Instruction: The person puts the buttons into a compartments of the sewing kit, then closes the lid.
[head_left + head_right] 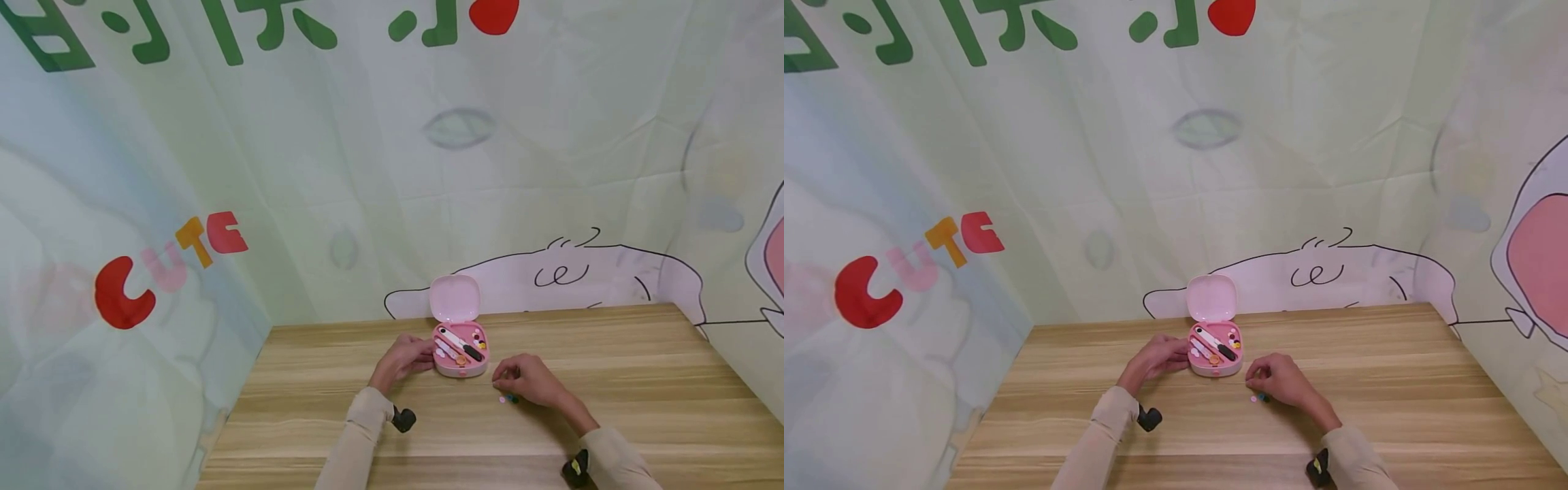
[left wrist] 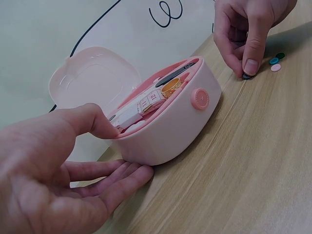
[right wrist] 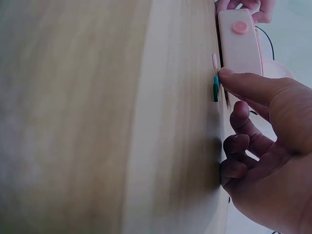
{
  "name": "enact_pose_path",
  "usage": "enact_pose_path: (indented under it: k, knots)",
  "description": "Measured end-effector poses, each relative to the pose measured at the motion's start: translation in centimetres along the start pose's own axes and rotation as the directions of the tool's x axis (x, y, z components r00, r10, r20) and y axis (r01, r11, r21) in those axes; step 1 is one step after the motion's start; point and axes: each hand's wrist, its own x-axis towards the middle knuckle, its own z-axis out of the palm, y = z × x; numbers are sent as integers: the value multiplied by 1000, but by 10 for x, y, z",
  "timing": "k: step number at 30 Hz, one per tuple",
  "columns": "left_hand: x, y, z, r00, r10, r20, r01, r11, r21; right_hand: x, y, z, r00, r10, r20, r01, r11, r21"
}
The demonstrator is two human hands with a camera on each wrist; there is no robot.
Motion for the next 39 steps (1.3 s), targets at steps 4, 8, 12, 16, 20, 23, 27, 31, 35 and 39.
enact_pose_path:
  k: [4,8,12,16,20,23,27,31,35,39]
  knots:
    - [0,0,0,1000,0,2,0,1000,-8,1,0,0,1000,7,-2,-7,1000,-2]
    - [1,-1,-1,1000,0,2,0,1000,-12,3,1,-3,1000,11,-1,-11,1000,-13]
    - [1,-1,-1,1000,1,4,-1,1000,-10,4,0,-6,1000,15,-6,-16,1000,-24]
    - [1,-1,-1,1000,2,5,-2,1000,-9,6,-1,-8,999,45,-15,-45,999,-25]
    - [0,0,-1,1000,0,2,0,1000,-3,11,-3,-11,996,83,-44,-83,997,2]
    - [0,1,0,1000,-3,-1,3,1000,0,17,-6,-14,989,130,-69,-128,991,38]
    - [1,0,-1,1000,-5,-1,5,1000,-1,26,-11,-16,976,195,-93,-189,979,75]
    - [-1,0,0,1000,-4,-1,4,1000,-2,33,-13,-16,968,228,-103,-216,969,117]
    - [-2,1,0,1000,-4,-4,4,1000,0,41,-14,-15,962,250,-107,-231,959,163]
    - [-2,1,0,1000,-3,2,3,1000,-2,48,-17,-13,953,281,-113,-255,946,200]
